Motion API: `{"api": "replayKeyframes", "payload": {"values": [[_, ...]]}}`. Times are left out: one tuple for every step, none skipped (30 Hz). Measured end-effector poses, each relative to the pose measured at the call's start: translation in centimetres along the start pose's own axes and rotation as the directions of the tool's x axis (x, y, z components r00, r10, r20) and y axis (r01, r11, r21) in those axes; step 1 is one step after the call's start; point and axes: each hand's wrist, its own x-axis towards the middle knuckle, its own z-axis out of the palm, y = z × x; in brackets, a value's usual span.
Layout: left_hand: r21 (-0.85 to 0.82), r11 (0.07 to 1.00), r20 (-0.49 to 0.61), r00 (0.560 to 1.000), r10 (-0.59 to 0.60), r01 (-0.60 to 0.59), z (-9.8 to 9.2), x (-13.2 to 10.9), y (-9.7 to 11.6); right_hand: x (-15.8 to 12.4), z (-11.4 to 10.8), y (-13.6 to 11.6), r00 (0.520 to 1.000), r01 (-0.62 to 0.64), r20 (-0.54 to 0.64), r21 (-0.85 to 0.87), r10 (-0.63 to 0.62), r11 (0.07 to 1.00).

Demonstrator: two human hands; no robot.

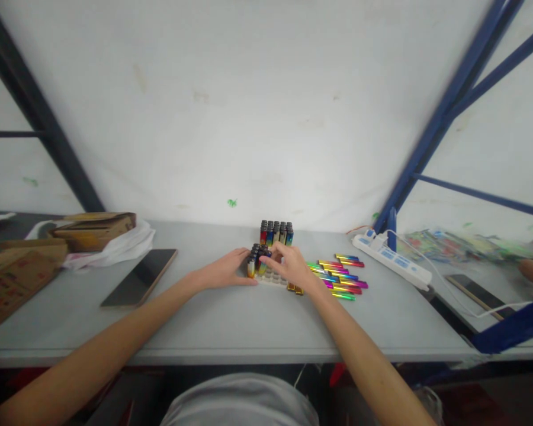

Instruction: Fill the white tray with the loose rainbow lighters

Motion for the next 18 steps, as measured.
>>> {"api": "replayKeyframes", "payload": {"values": [[-0.001, 1.0, -0.003, 1.0, 0.004, -0.004, 0.0, 0.0, 0.0, 0.0, 0.0, 0.0, 1.0, 0.003, 0.022, -0.007, -0.003, 1.0], [-0.003, 1.0, -0.009, 1.0, 0.009, -0.009, 0.0, 0.0, -0.1, 0.0, 0.0, 0.1, 0.999, 0.008, 0.051, -0.011, -0.007, 1.0], [-0.006, 1.0, -0.015, 1.0, 0.014, -0.014, 0.1, -0.1, -0.2, 0.1, 0.0, 0.1, 0.996, 0.012, 0.085, -0.012, -0.011, 1.0], [-0.008, 1.0, -0.02, 1.0, 0.018, -0.019, 0.1, -0.1, -0.2, 0.1, 0.0, 0.1, 0.993, 0.016, 0.115, -0.012, -0.014, 1.0], [-0.009, 1.0, -0.022, 1.0, 0.022, -0.022, 0.1, -0.1, -0.3, 0.2, 0.1, 0.1, 0.99, 0.017, 0.138, -0.013, -0.015, 1.0], [-0.009, 1.0, -0.023, 0.999, 0.024, -0.025, 0.1, -0.1, -0.3, 0.2, 0.2, 0.1, 0.988, 0.015, 0.151, -0.023, -0.011, 1.0], [-0.007, 1.0, -0.023, 0.999, 0.026, -0.026, 0.1, -0.1, -0.3, 0.2, 0.4, 0.1, 0.988, 0.01, 0.157, -0.046, -0.003, 0.999], [-0.005, 1.0, -0.023, 0.999, 0.027, -0.027, 0.1, -0.1, -0.3, 0.3, 0.6, 0.1, 0.986, 0.004, 0.164, -0.082, 0.009, 0.997], [-0.002, 1.0, -0.02, 0.999, 0.027, -0.027, 0.0, -0.1, -0.3, 0.3, 0.8, 0.2, 0.984, -0.002, 0.178, -0.126, 0.025, 0.992], [0.001, 1.0, -0.016, 1.0, 0.026, -0.026, 0.0, -0.1, -0.2, 0.3, 1.0, 0.2, 0.979, -0.008, 0.198, -0.169, 0.042, 0.986], [0.005, 1.0, -0.01, 1.0, 0.025, -0.025, -0.1, -0.1, -0.1, 0.3, 1.1, 0.3, 0.974, -0.013, 0.22, -0.209, 0.06, 0.978], [0.008, 1.0, -0.006, 1.0, 0.021, -0.021, -0.1, -0.1, 0.0, 0.4, 1.0, 0.5, 0.969, -0.017, 0.235, -0.244, 0.076, 0.97], [0.011, 1.0, -0.004, 1.0, 0.016, -0.016, -0.1, -0.1, 0.0, 0.4, 0.6, 0.7, 0.968, -0.022, 0.235, -0.273, 0.089, 0.962], [0.012, 1.0, -0.005, 1.0, 0.013, -0.013, -0.1, -0.1, 0.1, 0.4, 0.1, 1.1, 0.972, -0.031, 0.214, -0.301, 0.099, 0.953], [0.014, 1.0, -0.006, 1.0, 0.01, -0.01, -0.2, -0.1, 0.2, 0.3, -0.7, 1.5, 0.978, -0.045, 0.176, -0.329, 0.108, 0.943], [0.015, 1.0, -0.007, 1.0, 0.007, -0.007, -0.2, -0.1, 0.2, 0.3, -1.8, 2.0, 0.985, -0.063, 0.129, -0.355, 0.115, 0.933], [0.018, 1.0, -0.003, 1.0, 0.003, -0.003, -0.2, -0.1, 0.2, 0.1, -2.9, 2.5, 0.988, -0.086, 0.084, -0.378, 0.126, 0.922], [0.022, 1.0, 0.002, 1.0, -0.002, 0.002, -0.2, -0.1, 0.3, 0.0, -4.2, 3.1, 0.987, -0.11, 0.063, -0.404, 0.148, 0.908]]}}
